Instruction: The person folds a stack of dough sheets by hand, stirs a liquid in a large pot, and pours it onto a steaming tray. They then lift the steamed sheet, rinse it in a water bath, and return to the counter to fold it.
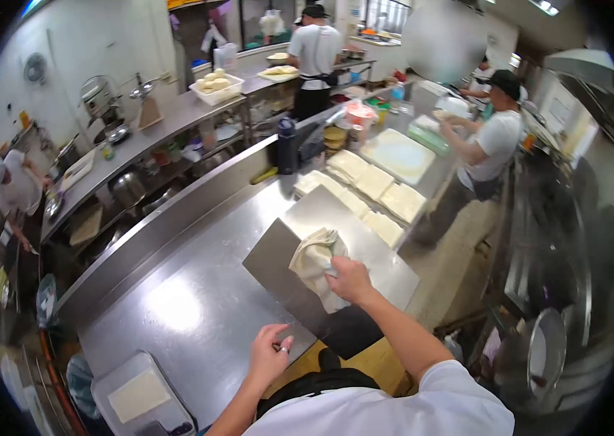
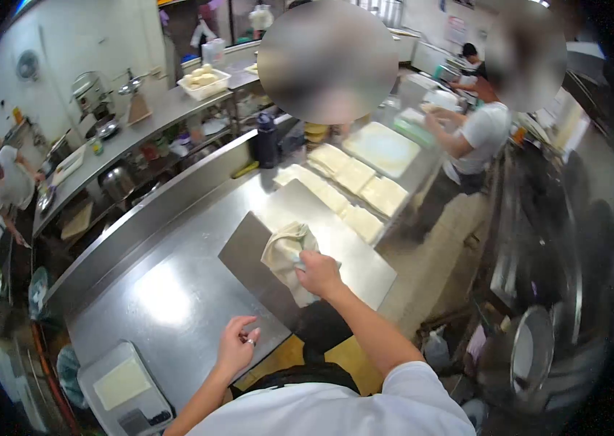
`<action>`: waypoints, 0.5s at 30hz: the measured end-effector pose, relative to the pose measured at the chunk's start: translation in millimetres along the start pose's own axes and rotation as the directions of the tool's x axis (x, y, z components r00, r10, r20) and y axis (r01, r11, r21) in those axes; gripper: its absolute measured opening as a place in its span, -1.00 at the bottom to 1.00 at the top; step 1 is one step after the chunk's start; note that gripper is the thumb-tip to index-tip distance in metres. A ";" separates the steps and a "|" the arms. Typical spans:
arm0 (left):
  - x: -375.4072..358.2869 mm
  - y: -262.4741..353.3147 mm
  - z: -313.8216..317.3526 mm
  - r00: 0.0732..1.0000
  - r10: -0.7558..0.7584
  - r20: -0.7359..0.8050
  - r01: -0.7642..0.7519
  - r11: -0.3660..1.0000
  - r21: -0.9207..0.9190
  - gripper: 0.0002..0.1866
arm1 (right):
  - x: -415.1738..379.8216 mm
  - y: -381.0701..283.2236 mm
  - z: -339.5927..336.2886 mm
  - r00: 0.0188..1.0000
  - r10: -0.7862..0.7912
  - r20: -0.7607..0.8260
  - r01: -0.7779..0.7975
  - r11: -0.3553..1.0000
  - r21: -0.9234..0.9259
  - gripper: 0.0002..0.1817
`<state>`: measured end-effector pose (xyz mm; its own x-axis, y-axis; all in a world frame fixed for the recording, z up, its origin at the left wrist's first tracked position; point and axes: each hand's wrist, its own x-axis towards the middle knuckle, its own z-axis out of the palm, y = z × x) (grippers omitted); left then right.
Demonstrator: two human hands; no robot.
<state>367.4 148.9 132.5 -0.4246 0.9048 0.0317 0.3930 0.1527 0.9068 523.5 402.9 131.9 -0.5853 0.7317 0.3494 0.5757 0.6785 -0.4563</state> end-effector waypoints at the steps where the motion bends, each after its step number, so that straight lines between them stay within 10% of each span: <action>1: -1.7 -2.1 -1.4 0.999 -0.023 -0.036 0.024 0.999 0.022 -0.69 | 11.5 3.6 15.1 0.999 0.019 0.050 -0.020 1.000 0.021 -0.71; 15: -17.4 14.3 30.8 0.899 -0.234 -0.370 0.270 0.962 0.049 -0.70 | 108.9 50.9 98.3 0.947 0.104 0.305 -0.150 0.980 0.129 -0.64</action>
<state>405.5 147.6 131.9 -0.7752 0.6311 -0.0282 0.3032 0.4109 0.8598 432.9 510.6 66.3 -0.6680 0.7434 0.0337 0.5782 0.5471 -0.6053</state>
